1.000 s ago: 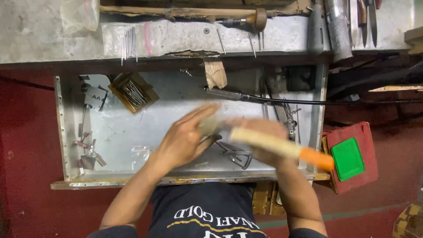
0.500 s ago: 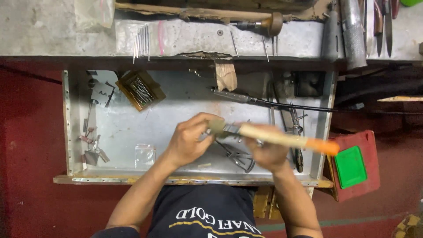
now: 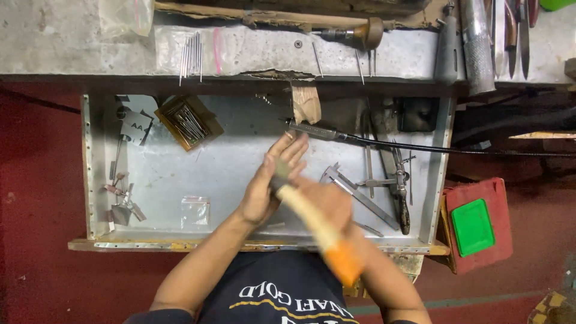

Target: Grinding and polishing a small jewelry component using a handheld rotary tool at a workshop bench.

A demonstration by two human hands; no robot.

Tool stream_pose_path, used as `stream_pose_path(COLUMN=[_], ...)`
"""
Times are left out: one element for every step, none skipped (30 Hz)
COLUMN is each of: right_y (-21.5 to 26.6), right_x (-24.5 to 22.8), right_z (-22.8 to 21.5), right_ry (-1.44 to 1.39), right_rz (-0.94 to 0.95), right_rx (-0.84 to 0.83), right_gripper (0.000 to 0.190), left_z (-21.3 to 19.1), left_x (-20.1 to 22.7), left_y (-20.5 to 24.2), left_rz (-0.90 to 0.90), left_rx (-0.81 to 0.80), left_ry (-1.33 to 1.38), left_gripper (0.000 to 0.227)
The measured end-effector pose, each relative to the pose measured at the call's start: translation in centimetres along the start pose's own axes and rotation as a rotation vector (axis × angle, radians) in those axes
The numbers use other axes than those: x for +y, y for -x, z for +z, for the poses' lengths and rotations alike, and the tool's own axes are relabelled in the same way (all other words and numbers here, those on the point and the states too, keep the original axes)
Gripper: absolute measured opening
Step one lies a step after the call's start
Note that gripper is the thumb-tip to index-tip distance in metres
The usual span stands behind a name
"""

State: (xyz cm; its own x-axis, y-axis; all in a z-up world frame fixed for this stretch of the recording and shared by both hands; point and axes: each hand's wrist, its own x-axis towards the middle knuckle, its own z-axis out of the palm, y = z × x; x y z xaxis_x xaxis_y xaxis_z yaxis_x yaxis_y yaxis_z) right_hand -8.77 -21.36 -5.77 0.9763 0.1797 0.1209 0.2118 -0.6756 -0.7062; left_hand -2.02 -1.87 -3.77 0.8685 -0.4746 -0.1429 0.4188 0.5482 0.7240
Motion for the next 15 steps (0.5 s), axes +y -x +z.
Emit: stream_pose_path(right_y=[0.3,-0.4,-1.0,-1.4,-1.7,-2.2,-2.6,-1.5,-0.3,1.0,1.0,1.0,1.1,0.8,0.5], right_x=[-1.4,-0.7,0.1,0.8,1.7,2.5,3.4,3.2,3.0,2.8,3.0,3.1,3.2,3.2,3.1], right_z=[0.6,0.0,-0.4,-1.0,-1.5,-2.2,-2.8,-2.8,-2.8,-3.0,-3.4,-3.8,-4.2,-4.6,-5.0], right_ry=[-0.293,-0.294,-0.233,-0.169,-0.169,-0.071,0.030,0.030,-0.004,-0.036,-0.034,-0.064,-0.094,-0.096,-0.144], right_rz=[-0.205,-0.204,-0.214,-0.218,-0.212,-0.224,-0.235,-0.232,-0.201,-0.167,-0.161,-0.152,-0.144,-0.143,-0.140], right_rx=[-0.087,-0.086,0.063,0.207,0.203,0.419,0.634,0.632,0.664,0.695,0.694,0.686,0.678,0.677,0.665], right_gripper=[0.034,0.034,0.031,0.028,0.028,0.025,0.025,0.025,0.027,0.033,0.033,0.031,0.030,0.030,0.027], left_z=[0.0,1.0,1.9,2.9,2.1,1.2,0.4,0.0,-0.3,-0.6,-0.4,-0.3,-0.1,0.1,0.2], left_x=[-0.6,0.7,1.9,3.1,2.4,1.7,1.1,1.3,1.5,1.6,1.9,2.3,2.7,3.3,3.9], left_y=[-0.4,-0.1,0.2,0.6,0.8,1.0,1.2,1.0,0.7,0.4,0.5,0.6,0.8,0.8,0.9], left_rz=[-0.023,-0.024,-0.103,-0.186,-0.191,-0.051,0.090,0.087,0.236,0.382,0.377,0.429,0.482,0.481,0.505], left_rx=[0.020,0.021,0.102,0.185,0.188,0.115,0.040,0.040,0.034,0.025,0.023,0.030,0.037,0.038,0.036], left_ry=[0.186,0.185,0.117,0.053,0.057,-0.147,-0.350,-0.349,-0.546,-0.741,-0.738,-0.799,-0.860,-0.861,-0.851], left_gripper=[0.088,0.088,0.077,0.067,0.067,0.058,0.051,0.051,0.033,0.016,0.016,0.013,0.010,0.010,0.013])
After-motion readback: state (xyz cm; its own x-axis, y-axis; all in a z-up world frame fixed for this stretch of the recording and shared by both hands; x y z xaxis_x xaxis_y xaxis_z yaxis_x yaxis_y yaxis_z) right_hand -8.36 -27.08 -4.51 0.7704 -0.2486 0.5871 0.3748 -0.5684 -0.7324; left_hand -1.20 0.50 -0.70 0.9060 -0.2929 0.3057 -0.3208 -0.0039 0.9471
